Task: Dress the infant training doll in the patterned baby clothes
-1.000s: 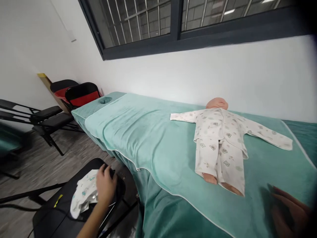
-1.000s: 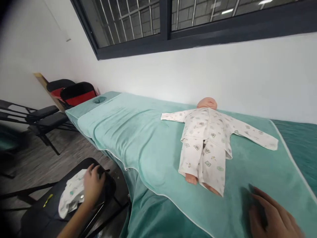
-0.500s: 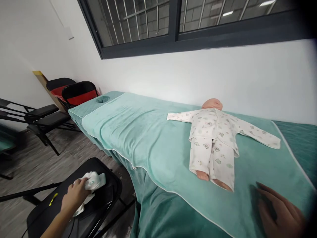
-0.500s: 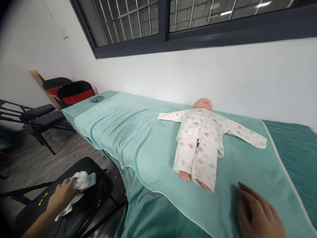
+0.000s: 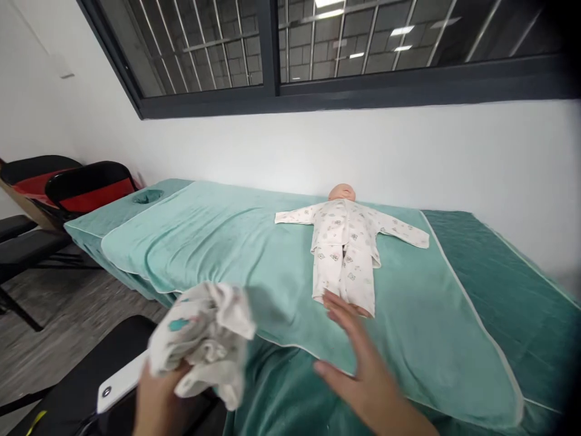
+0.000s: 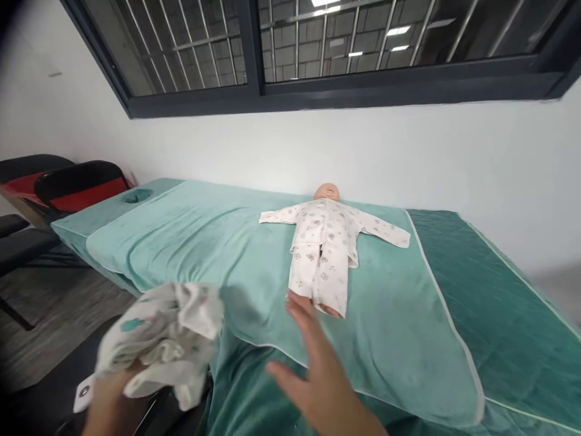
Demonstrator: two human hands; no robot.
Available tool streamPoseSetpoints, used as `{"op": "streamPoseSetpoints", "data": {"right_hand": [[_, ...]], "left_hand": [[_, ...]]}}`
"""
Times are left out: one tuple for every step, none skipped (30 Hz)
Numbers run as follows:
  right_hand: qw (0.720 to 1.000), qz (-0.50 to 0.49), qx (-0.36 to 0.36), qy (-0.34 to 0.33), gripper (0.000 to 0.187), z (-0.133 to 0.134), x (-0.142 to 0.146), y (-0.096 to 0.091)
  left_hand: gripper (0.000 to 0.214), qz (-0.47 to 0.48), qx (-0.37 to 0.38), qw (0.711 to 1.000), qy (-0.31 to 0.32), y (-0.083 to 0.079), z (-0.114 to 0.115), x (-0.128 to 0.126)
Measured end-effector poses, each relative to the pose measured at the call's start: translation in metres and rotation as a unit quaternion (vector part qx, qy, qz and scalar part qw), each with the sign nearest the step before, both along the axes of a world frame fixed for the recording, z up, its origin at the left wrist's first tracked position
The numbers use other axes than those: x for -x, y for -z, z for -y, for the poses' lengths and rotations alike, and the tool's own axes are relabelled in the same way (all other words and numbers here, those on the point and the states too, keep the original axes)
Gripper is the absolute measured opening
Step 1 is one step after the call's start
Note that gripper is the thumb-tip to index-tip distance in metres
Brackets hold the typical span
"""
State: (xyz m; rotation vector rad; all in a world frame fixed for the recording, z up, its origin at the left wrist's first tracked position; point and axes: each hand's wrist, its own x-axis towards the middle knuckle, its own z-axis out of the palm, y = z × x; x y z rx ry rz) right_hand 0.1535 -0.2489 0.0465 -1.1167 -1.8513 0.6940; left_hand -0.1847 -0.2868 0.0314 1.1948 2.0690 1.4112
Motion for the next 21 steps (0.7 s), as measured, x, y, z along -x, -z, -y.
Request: {"op": "streamPoseSetpoints", "data": {"right_hand": [[0.997, -0.023, 0.036, -0.057, 0.093, -0.001, 0.014, -0.011], [0.991, -0.051, 0.071, -0.101, 0.108, -0.003, 0.026, -0.022], [0.981, -0.087, 0.105, -0.14, 0.112, -0.006, 0.034, -0.031], [0.969, -0.143, 0.124, -0.156, 0.109, -0.011, 0.039, -0.04], [0.959, -0.191, 0.137, -0.156, 0.099, -0.016, 0.042, -0.046], [0.953, -0.228, 0.145, -0.139, 0.088, -0.021, 0.042, -0.051], [0.95, -0.253, 0.151, -0.107, 0.078, -0.025, 0.04, -0.055], [0.949, -0.266, 0.157, -0.066, 0.07, -0.029, 0.037, -0.056], [0.949, -0.269, 0.162, -0.023, 0.064, -0.033, 0.033, -0.056], [0.948, -0.269, 0.167, 0.015, 0.06, -0.035, 0.027, -0.055], [0.948, -0.267, 0.166, 0.045, 0.055, -0.038, 0.019, -0.053], [0.95, -0.26, 0.158, 0.065, 0.052, -0.039, 0.01, -0.052], [0.954, -0.25, 0.143, 0.08, 0.049, -0.041, -0.003, -0.051], [0.961, -0.231, 0.121, 0.094, 0.047, -0.043, -0.018, -0.053], [0.966, -0.21, 0.094, 0.117, 0.047, -0.044, -0.035, -0.055], [0.966, -0.187, 0.063, 0.166, 0.047, -0.046, -0.055, -0.06], [0.961, -0.163, 0.032, 0.222, 0.05, -0.048, -0.076, -0.065], [0.949, -0.136, 0.008, 0.285, 0.051, -0.05, -0.099, -0.069], [0.932, -0.103, -0.01, 0.346, 0.051, -0.053, -0.122, -0.072], [0.916, -0.06, -0.027, 0.396, 0.052, -0.057, -0.144, -0.072], [0.899, -0.023, -0.045, 0.435, 0.053, -0.062, -0.166, -0.068]], "left_hand": [[0.055, 0.103, -0.027, 0.993, 0.047, -0.006, -0.009, -0.035], [0.052, 0.134, -0.035, 0.987, 0.08, -0.011, -0.018, -0.067], [0.049, 0.157, -0.036, 0.98, 0.115, -0.016, -0.028, -0.096], [0.049, 0.196, -0.049, 0.968, 0.151, -0.02, -0.037, -0.119], [0.05, 0.218, -0.074, 0.958, 0.17, -0.023, -0.047, -0.139], [0.048, 0.222, -0.101, 0.954, 0.176, -0.027, -0.056, -0.154], [0.049, 0.206, -0.119, 0.951, 0.196, -0.03, -0.065, -0.168], [0.052, 0.194, -0.14, 0.948, 0.21, -0.032, -0.074, -0.179], [0.054, 0.187, -0.159, 0.944, 0.219, -0.035, -0.08, -0.188], [0.055, 0.176, -0.168, 0.942, 0.232, -0.036, -0.085, -0.197], [0.055, 0.168, -0.172, 0.939, 0.244, -0.037, -0.088, -0.204], [0.055, 0.157, -0.168, 0.937, 0.261, -0.037, -0.088, -0.209], [0.055, 0.139, -0.16, 0.935, 0.284, -0.036, -0.086, -0.212], [0.055, 0.118, -0.151, 0.931, 0.311, -0.034, -0.081, -0.213], [0.055, 0.094, -0.141, 0.925, 0.341, -0.029, -0.073, -0.211], [0.053, 0.067, -0.129, 0.916, 0.373, -0.023, -0.063, -0.207], [0.047, 0.046, -0.117, 0.905, 0.406, -0.016, -0.051, -0.201], [0.042, 0.029, -0.087, 0.889, 0.448, -0.007, -0.038, -0.193], [0.034, 0.018, -0.04, 0.872, 0.487, 0.002, -0.023, -0.185], [0.029, 0.001, 0.015, 0.843, 0.537, 0.011, -0.008, -0.177], [0.027, -0.026, 0.057, 0.804, 0.591, 0.02, 0.007, -0.17]]}}
